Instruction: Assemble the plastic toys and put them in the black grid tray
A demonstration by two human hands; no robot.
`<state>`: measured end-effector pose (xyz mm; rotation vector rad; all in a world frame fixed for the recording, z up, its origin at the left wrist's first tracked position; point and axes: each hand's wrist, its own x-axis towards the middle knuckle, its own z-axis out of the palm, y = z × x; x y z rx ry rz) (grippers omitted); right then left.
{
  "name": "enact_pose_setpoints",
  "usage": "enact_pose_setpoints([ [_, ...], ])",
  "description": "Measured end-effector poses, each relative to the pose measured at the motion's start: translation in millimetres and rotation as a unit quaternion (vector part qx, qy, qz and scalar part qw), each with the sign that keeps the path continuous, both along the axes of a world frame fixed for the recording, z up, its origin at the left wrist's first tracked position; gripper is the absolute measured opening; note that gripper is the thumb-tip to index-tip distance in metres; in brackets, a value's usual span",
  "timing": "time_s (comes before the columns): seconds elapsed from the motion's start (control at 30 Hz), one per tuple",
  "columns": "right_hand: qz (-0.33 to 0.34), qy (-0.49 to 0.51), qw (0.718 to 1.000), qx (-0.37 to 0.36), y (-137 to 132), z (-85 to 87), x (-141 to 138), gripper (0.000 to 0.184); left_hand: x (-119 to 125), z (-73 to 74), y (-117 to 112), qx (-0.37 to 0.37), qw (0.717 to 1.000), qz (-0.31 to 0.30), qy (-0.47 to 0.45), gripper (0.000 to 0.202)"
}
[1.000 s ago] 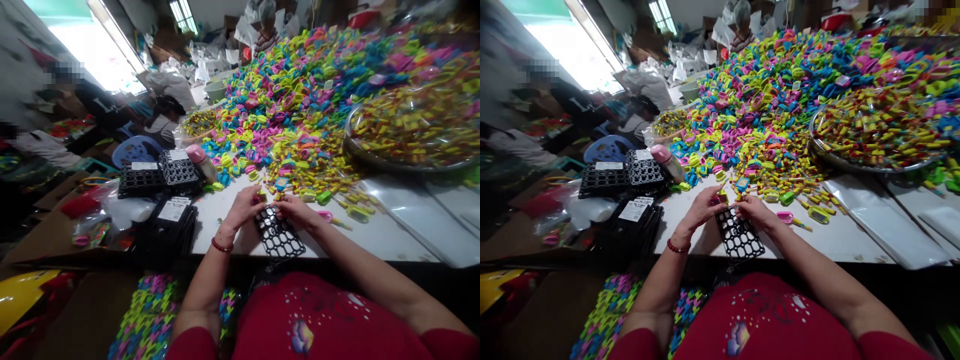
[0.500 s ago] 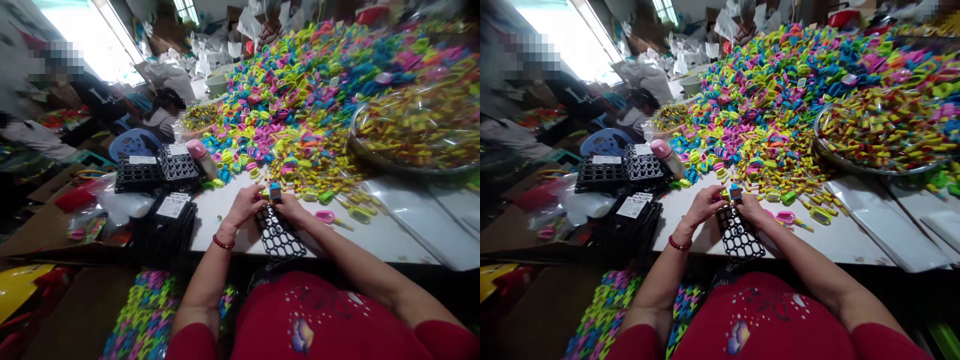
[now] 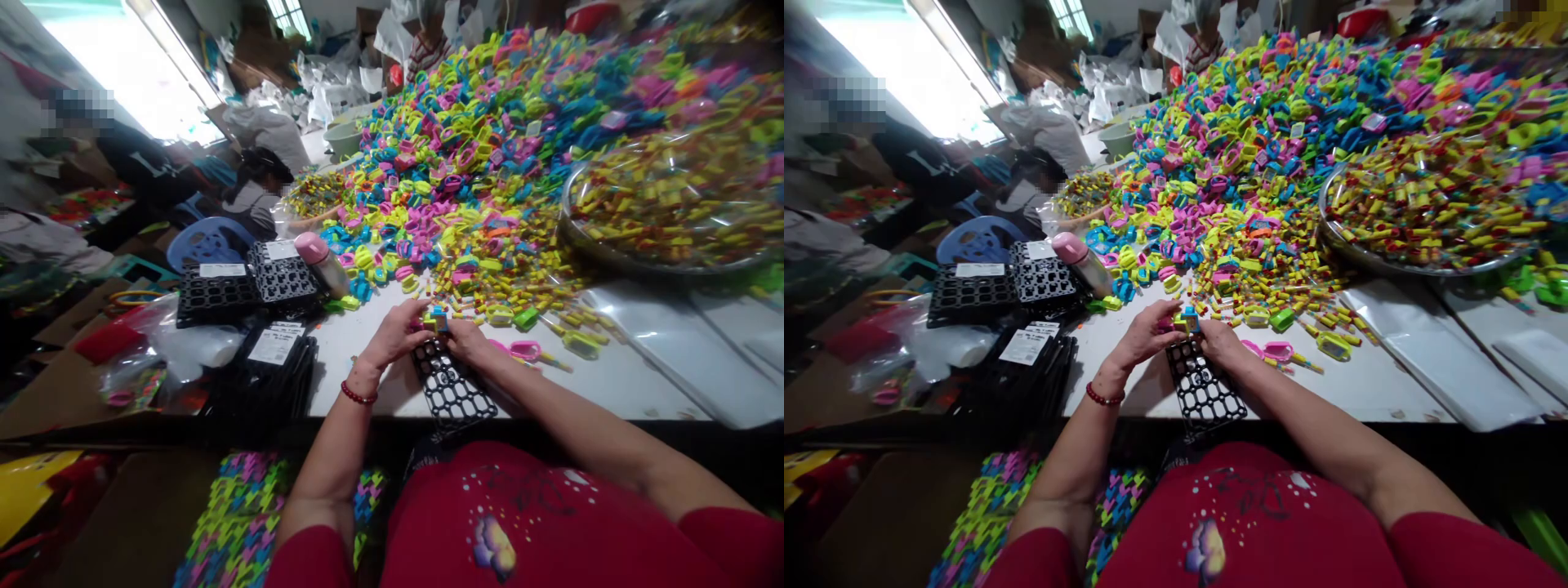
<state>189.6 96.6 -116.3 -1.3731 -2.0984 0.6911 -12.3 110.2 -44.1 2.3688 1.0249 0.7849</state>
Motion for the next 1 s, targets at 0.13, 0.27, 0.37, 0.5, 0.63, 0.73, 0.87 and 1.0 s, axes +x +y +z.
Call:
enact_pose_setpoints([
  [0.13,-0.002,-0.008,1.0,0.006,-2.3,6.8,-4.6,0.02,5.9,5.7,8.1,0.001,0.997,-0.072,0.022,0.06],
  [0.27,-0.016,0.001,0.999,0.043,-20.6,20.7,23.4,0.025,9.0,3.8,11.5,0.001,0.998,-0.06,0.013,0.051],
  [0.37,-0.08,-0.023,0.988,0.129,-48.5,27.9,78.3,0.028,8.6,1.6,10.6,0.013,0.998,-0.059,-0.01,0.049],
  [0.5,-0.149,-0.18,0.966,0.11,-81.7,24.4,152.6,0.022,7.6,-0.6,10.5,0.004,0.998,-0.057,-0.028,0.046],
  [0.63,-0.131,-0.288,0.948,0.019,-94.2,15.1,174.8,0.022,7.5,-3.2,10.5,-0.011,0.998,-0.045,-0.032,0.047],
  [0.73,-0.152,-0.269,0.95,0.037,-91.0,16.3,161.7,0.022,8.3,-4.2,8.2,-0.022,0.998,-0.037,-0.043,0.046],
  [0.87,-0.173,-0.072,0.982,0.003,-72.8,26.6,119.6,0.018,9.3,-4.0,5.5,-0.037,0.997,-0.034,-0.056,0.044],
  [1.0,-0.113,0.09,0.986,-0.084,-41.5,27.0,62.5,0.022,8.9,-3.2,4.5,-0.032,0.997,-0.029,-0.061,0.041],
])
